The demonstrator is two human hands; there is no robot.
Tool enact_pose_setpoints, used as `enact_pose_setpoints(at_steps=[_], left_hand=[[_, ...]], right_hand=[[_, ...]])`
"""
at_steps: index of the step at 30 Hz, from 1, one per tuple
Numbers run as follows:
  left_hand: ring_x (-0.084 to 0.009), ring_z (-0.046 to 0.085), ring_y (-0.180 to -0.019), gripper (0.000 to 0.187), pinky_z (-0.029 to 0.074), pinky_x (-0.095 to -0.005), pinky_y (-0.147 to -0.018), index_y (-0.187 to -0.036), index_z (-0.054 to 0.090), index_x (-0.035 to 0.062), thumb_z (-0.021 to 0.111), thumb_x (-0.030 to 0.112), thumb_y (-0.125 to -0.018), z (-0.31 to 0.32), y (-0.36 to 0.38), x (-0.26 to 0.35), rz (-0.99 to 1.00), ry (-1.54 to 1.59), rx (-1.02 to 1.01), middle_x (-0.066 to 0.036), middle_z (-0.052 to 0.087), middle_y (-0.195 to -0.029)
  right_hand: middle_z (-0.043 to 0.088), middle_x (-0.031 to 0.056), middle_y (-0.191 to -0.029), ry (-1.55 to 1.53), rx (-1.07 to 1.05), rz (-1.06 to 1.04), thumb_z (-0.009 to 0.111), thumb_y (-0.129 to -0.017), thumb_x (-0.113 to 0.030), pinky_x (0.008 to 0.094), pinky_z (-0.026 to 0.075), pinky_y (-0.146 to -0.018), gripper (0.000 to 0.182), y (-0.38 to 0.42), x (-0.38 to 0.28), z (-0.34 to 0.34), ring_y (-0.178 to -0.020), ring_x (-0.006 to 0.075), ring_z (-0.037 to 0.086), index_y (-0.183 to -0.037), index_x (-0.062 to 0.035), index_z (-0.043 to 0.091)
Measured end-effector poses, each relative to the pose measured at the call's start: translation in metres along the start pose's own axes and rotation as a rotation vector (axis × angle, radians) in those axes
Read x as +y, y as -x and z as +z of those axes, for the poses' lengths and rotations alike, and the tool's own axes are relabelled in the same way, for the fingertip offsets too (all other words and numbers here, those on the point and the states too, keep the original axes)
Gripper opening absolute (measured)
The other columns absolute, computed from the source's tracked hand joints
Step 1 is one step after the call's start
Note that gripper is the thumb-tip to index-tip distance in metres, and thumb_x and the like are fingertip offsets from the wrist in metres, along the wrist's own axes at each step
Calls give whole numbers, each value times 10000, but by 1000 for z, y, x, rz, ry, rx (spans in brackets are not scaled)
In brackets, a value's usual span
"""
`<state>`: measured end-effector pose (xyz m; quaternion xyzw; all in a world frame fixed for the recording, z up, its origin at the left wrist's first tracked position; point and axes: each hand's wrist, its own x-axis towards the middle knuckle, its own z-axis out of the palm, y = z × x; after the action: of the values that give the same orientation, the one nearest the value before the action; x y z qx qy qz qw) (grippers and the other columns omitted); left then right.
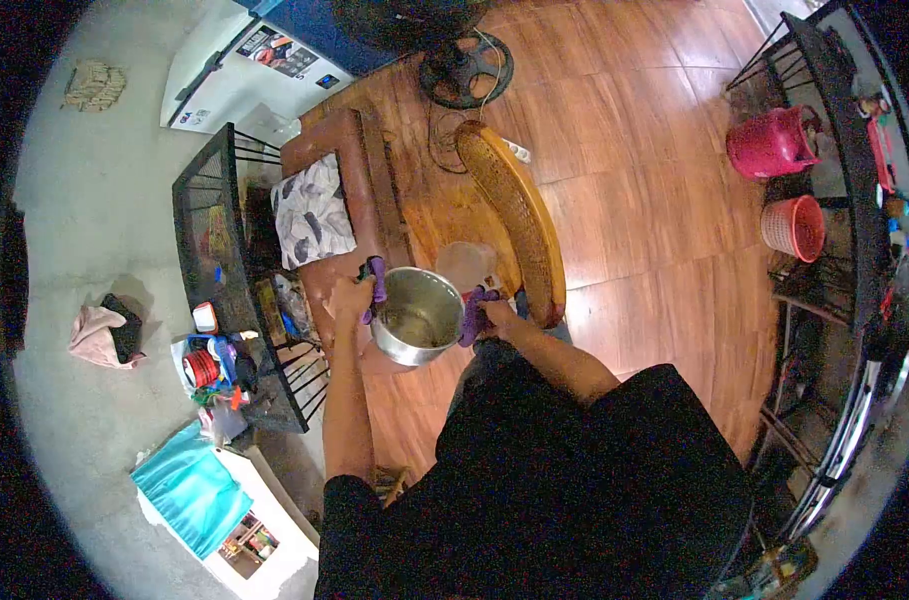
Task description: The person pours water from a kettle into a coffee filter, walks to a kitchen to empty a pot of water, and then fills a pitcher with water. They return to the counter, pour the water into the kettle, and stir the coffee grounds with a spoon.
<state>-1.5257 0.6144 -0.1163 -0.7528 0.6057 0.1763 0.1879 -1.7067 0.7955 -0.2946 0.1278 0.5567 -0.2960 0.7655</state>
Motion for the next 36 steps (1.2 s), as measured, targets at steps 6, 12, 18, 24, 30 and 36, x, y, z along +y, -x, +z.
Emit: enact_pose_setpoints(at_steps=[6,12,18,24,30,36], left_hand=[[-336,634,-1019,551,333,-480,-995,-1034,688,42,559,500,-757,-3,-2,13,11,-87,42,-202,662,-1058],[-329,630,-1031,547,317,-475,-1012,-1064,662,25,547,466,-761,-8,-7,26,25,-136,20,-196,658,-1078],[-322,637,-1011,509,333,-455,-982,-1041,665,20,562,430,-757,-14,-8,49,108,-182,85,-186,665,-1057],[-304,658,-966,431,338,-440,-963,-1002,678,42,580,394,-773,-18,-9,73,194,-250,116,-166,677,-1036],[-263,667,-958,357,319,-433,-973,-994,690,80,588,363,-803,-24,-3,103,205,-367,155,-135,688,-1023],[-249,679,-907,253,315,-431,-961,-929,696,132,590,327,-808,-14,-7,122,332,-489,273,-99,702,-922]], right_hand=[[621,31,-712,-92,-25,-23,544,-885,-246,402,417,-454,128,-2,3,2,-599,202,589,-860,-135,602],[654,48,-807,-88,-77,-36,562,-906,-260,450,552,-600,180,-17,9,-3,-667,212,630,-984,-104,603],[665,62,-804,-149,-128,52,491,-942,-242,401,548,-557,179,-78,42,-21,-627,211,628,-970,-96,591],[657,53,-789,-215,-172,-21,455,-954,-252,366,530,-542,212,-56,32,-8,-615,198,621,-924,-108,607],[652,34,-780,-356,-472,86,460,-947,-274,356,517,-546,222,-108,54,-22,-621,186,619,-900,-127,620],[551,-46,-642,-309,-199,126,471,-913,-368,319,333,-451,226,-43,24,1,-494,147,451,-772,-225,575]])
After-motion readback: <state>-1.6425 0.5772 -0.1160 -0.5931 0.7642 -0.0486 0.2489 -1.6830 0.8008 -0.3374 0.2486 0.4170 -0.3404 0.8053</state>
